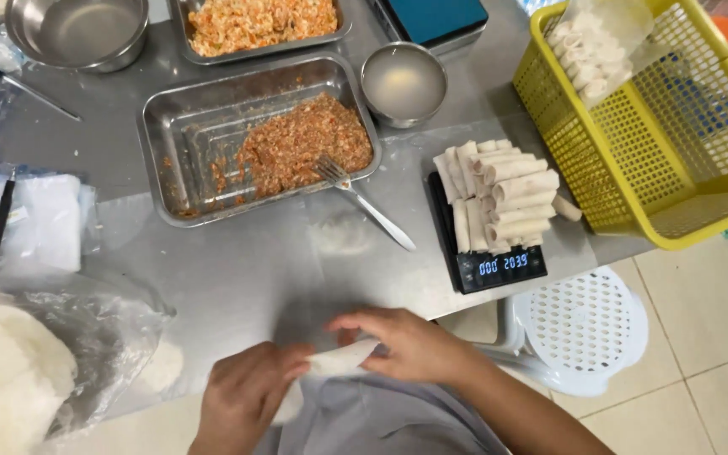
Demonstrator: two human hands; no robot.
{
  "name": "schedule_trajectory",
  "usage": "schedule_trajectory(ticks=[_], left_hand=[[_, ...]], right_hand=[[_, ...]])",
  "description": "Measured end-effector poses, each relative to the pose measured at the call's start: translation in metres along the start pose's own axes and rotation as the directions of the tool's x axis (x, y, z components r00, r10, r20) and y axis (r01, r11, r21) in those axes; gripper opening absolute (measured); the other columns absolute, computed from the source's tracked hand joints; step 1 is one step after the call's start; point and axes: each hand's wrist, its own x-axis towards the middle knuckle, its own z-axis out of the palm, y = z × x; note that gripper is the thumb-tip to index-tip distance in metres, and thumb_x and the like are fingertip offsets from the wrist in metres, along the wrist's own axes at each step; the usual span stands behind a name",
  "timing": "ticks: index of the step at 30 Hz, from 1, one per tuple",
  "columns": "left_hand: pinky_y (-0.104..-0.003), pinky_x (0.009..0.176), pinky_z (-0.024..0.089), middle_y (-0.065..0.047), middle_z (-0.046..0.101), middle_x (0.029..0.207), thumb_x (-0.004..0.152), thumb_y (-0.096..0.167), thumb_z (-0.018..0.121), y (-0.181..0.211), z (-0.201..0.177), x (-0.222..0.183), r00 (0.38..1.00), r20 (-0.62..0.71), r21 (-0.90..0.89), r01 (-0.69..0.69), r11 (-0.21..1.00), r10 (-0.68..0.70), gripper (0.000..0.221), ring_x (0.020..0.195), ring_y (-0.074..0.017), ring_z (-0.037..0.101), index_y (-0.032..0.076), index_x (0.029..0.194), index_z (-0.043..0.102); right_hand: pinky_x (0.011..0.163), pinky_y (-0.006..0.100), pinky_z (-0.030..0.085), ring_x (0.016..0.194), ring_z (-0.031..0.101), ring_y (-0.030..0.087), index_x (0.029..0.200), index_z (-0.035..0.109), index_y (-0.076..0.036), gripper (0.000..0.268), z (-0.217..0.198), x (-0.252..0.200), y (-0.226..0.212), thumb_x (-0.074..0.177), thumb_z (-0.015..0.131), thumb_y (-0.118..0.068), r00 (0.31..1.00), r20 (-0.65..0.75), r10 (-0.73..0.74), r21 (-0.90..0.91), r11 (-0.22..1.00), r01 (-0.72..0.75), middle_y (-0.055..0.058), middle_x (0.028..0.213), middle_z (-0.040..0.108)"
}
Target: Rolling spring rolls by placing filling on wrappers, folding, and rolling them into cylinders.
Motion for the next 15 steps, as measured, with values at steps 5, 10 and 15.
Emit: schedule_trajectory(ticks=[5,10,15], left_hand=[[-0.024,0.053,0.04,0.005,0.065,0.086,0.099,0.028,0.057,-0.026,-0.008,0.001,0.756,-0.062,-0.099,0.645,0.758,-0.651,0.028,0.053,-0.0078,0.046,0.015,0.115,0.076],[-0.051,0.109,0.043,-0.02,0.054,0.134,0.107,0.026,0.057,-0.074,0.009,-0.029,0.868,-0.294,0.316,0.484,0.816,-0.401,0.042,0.122,-0.0391,0.053,0.002,0.141,0.06],[-0.046,0.096,0.047,-0.004,0.064,0.125,0.088,0.04,0.079,-0.059,0.056,-0.084,0.962,-0.025,0.277,0.268,0.923,-0.272,0.044,0.118,-0.0302,0.061,0.019,0.125,0.068]], right_hand=[[0.084,0.026,0.057,0.091,0.07,0.012,0.123,0.067,-0.011,0.032,-0.024,0.023,0.016,0.093,0.074,-0.014,0.947,-0.32,-0.04,0.201,0.974,0.109,0.001,0.104,0.072],[0.096,0.029,0.053,0.108,0.065,0.021,0.126,0.067,-0.013,0.027,-0.033,0.029,0.06,0.099,0.067,-0.012,0.798,-0.585,-0.143,-0.163,0.985,0.056,0.009,0.118,0.063],[0.096,0.039,0.05,0.107,0.062,0.028,0.112,0.074,-0.015,0.024,0.014,0.011,0.083,0.096,0.059,-0.005,0.819,-0.526,-0.229,-0.292,0.953,0.078,0.01,0.113,0.069]])
